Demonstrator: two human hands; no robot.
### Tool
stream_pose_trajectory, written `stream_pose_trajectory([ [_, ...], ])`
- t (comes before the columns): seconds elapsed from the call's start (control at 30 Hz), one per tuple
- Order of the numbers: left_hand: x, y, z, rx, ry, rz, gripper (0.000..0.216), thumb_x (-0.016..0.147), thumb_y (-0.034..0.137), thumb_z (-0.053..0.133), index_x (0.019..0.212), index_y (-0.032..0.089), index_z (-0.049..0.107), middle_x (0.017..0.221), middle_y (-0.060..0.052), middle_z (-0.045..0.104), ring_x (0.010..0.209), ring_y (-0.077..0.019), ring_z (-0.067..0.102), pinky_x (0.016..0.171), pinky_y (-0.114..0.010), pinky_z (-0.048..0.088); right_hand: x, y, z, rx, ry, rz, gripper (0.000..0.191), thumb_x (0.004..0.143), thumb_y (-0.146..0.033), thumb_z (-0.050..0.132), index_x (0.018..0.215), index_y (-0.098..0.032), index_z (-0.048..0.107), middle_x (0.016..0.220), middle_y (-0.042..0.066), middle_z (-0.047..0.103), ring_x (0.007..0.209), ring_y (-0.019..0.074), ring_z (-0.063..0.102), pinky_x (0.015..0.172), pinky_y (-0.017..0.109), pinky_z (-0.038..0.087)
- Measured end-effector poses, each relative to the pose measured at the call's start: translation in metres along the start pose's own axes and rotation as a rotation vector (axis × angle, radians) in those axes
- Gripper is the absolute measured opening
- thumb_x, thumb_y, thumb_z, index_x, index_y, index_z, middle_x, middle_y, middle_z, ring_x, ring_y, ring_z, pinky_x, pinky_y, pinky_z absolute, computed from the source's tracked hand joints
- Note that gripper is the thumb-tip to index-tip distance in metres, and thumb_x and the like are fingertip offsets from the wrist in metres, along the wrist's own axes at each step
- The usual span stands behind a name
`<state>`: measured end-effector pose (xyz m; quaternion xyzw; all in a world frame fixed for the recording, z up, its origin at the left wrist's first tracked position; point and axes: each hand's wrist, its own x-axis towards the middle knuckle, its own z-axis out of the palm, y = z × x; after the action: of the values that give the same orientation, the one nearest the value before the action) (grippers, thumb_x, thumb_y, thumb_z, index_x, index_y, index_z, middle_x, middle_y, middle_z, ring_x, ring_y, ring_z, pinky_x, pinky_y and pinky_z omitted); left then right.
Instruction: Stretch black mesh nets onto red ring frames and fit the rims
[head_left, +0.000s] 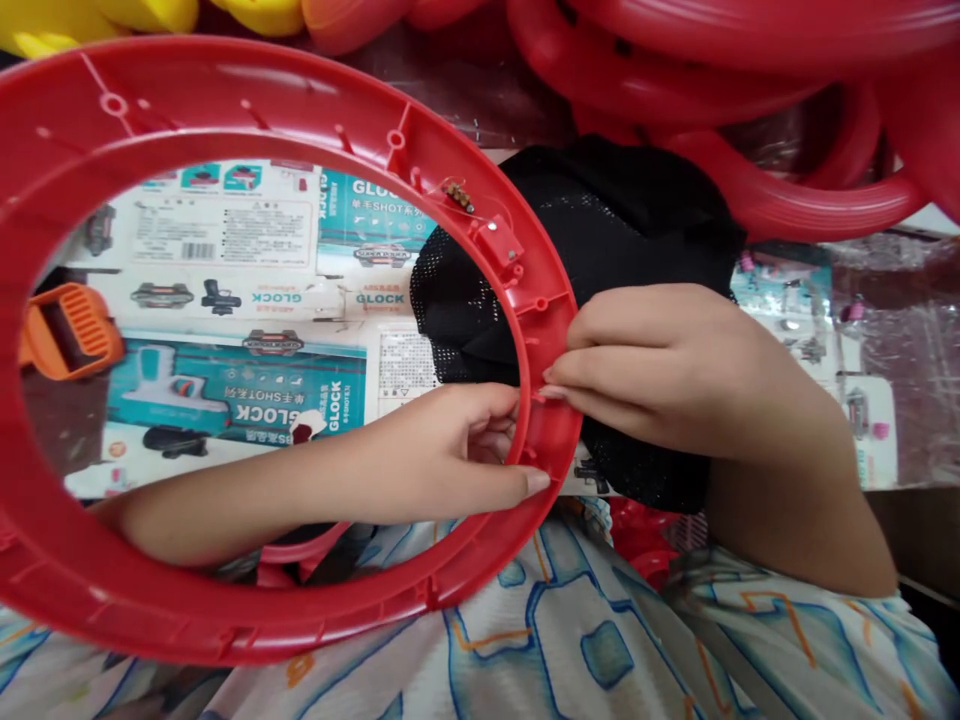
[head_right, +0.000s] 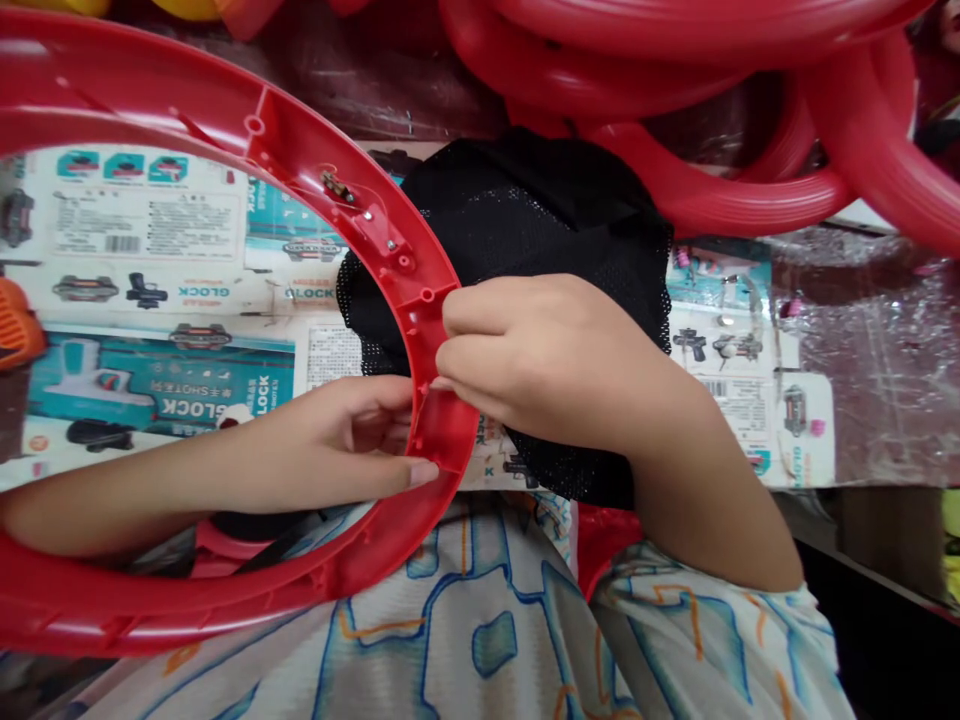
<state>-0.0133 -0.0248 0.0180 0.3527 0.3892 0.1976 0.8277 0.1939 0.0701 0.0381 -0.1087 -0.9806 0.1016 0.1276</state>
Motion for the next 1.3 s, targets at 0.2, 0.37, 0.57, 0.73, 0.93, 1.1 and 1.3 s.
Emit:
stream_pose_trajectory([
  [0.2, 0.005, -0.002, 0.003, -0.031, 0.08, 0.015, 0.025, 0.1, 0.044, 0.056, 0.106, 0.02, 0.055, 0.068, 0.006, 0.049, 0.052, -0.0069, 0.042, 0.047, -0.019, 0.033, 0.001, 0.0, 0.002, -0.012, 0.018, 0.008, 0.034, 0.106, -0.027, 0.049, 0.082, -0.016, 0.07, 0.084, 0.005, 0.068, 0.076, 0.016, 0.063, 0.063, 0.03, 0.047],
  [0.37, 0.011, -0.015, -0.003, 0.24, 0.303, 0.089, 0.031, 0.098, 0.039, 0.056, 0.124, 0.025, 0.048, 0.079, 0.005, 0.057, 0.062, -0.013, 0.054, 0.052, -0.023, 0.041, 0.003, 0.001, 0.006, -0.096, 0.025, -0.008, 0.034, 0.106, -0.029, 0.05, 0.081, -0.015, 0.069, 0.084, 0.006, 0.07, 0.075, 0.0178, 0.063, 0.063, 0.033, 0.047],
  [0.57, 0.015, -0.011, -0.004, 0.44, 0.353, 0.127, 0.022, 0.092, 0.03, 0.052, 0.113, 0.022, 0.048, 0.102, -0.002, 0.067, 0.095, -0.0207, 0.065, 0.076, -0.031, 0.05, 0.007, -0.008, 0.006, -0.168, 0.071, -0.038, 0.032, 0.104, -0.015, 0.045, 0.083, -0.014, 0.069, 0.083, 0.005, 0.067, 0.073, 0.0153, 0.058, 0.063, 0.031, 0.044],
  [0.73, 0.014, -0.002, -0.003, 0.534, 0.315, 0.084, 0.02, 0.089, 0.031, 0.052, 0.106, 0.023, 0.045, 0.102, -0.003, 0.066, 0.102, -0.0245, 0.066, 0.079, -0.034, 0.05, 0.008, -0.013, 0.009, -0.131, 0.06, -0.01, 0.034, 0.107, -0.017, 0.039, 0.088, -0.017, 0.068, 0.093, 0.004, 0.069, 0.081, 0.0154, 0.06, 0.068, 0.029, 0.05],
  [0.93, 0.013, -0.002, -0.002, 0.577, 0.27, 0.07, 0.024, 0.09, 0.036, 0.052, 0.107, 0.021, 0.045, 0.091, 0.001, 0.06, 0.085, -0.0195, 0.061, 0.072, -0.032, 0.045, 0.008, -0.01, 0.011, -0.082, 0.047, 0.002, 0.032, 0.105, -0.014, 0.04, 0.088, -0.014, 0.067, 0.088, 0.005, 0.066, 0.079, 0.0158, 0.059, 0.066, 0.029, 0.049],
  [1.1, 0.008, 0.002, 0.0, 0.463, 0.215, 0.021, 0.026, 0.092, 0.037, 0.055, 0.11, 0.023, 0.043, 0.066, 0.009, 0.045, 0.056, -0.0127, 0.046, 0.053, -0.026, 0.035, 0.007, 0.0, 0.01, 0.037, 0.048, 0.014, 0.031, 0.106, -0.022, 0.043, 0.088, -0.014, 0.068, 0.092, 0.008, 0.068, 0.085, 0.018, 0.063, 0.075, 0.031, 0.054],
  [1.3, 0.011, -0.003, -0.002, 0.335, 0.201, 0.016, 0.022, 0.091, 0.032, 0.059, 0.108, 0.022, 0.05, 0.068, 0.008, 0.053, 0.052, -0.01, 0.046, 0.048, -0.022, 0.035, 0.007, 0.001, 0.011, 0.07, 0.05, 0.017, 0.031, 0.106, -0.024, 0.044, 0.086, -0.016, 0.067, 0.088, 0.007, 0.069, 0.08, 0.0173, 0.064, 0.072, 0.03, 0.054],
])
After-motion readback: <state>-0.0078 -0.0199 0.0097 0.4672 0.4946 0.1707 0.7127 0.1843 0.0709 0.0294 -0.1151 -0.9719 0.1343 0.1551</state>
